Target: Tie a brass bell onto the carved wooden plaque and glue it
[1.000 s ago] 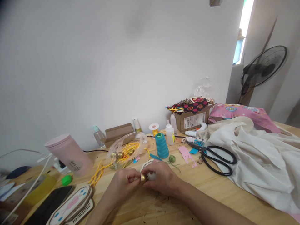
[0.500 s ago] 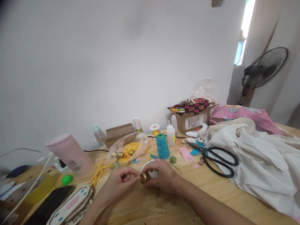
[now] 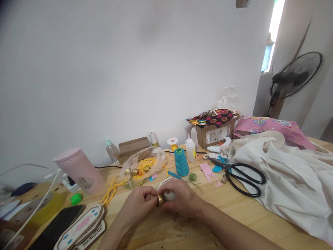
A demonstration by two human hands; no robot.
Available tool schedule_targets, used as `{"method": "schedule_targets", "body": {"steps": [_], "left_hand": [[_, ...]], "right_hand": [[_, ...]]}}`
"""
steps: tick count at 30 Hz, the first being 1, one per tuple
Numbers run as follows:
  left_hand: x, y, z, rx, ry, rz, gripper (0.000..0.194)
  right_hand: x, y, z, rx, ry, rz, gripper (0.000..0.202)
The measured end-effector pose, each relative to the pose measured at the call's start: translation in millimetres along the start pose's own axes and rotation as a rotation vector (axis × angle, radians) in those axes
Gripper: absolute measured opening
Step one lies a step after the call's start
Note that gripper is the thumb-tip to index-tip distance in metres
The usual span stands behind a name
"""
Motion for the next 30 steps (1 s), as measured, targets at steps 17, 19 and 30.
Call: {"method": "schedule_targets", "body": {"steps": [17, 19, 30], "left_hand": [[1.2, -1.3, 7.1, 0.050, 0.040, 0.026, 0.024], [-3.4, -1.5, 6.3, 0.053, 0.075, 0.037, 0.021], [-23.7, 4.4, -12.8, -0.050, 0.532, 0.028, 0.025]], "right_hand": [[-6.2, -2.3, 5.7, -0.050, 0.200, -0.024, 0.022], [-6.5, -1.7, 4.6, -0.017, 0.212, -0.026, 0.022], [-17.4, 2.1, 8.0, -0.098, 0.162, 0.157, 0.035]]}}
Point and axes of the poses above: each hand's wrist, its own y-axis away from the middle knuckle, its own x-axis out of the palm, z = x × y, the point moved 3 cm from there along -y, towards the middle knuckle, and after that the axes turned 10 degrees about -z, right-handed, at the moved point
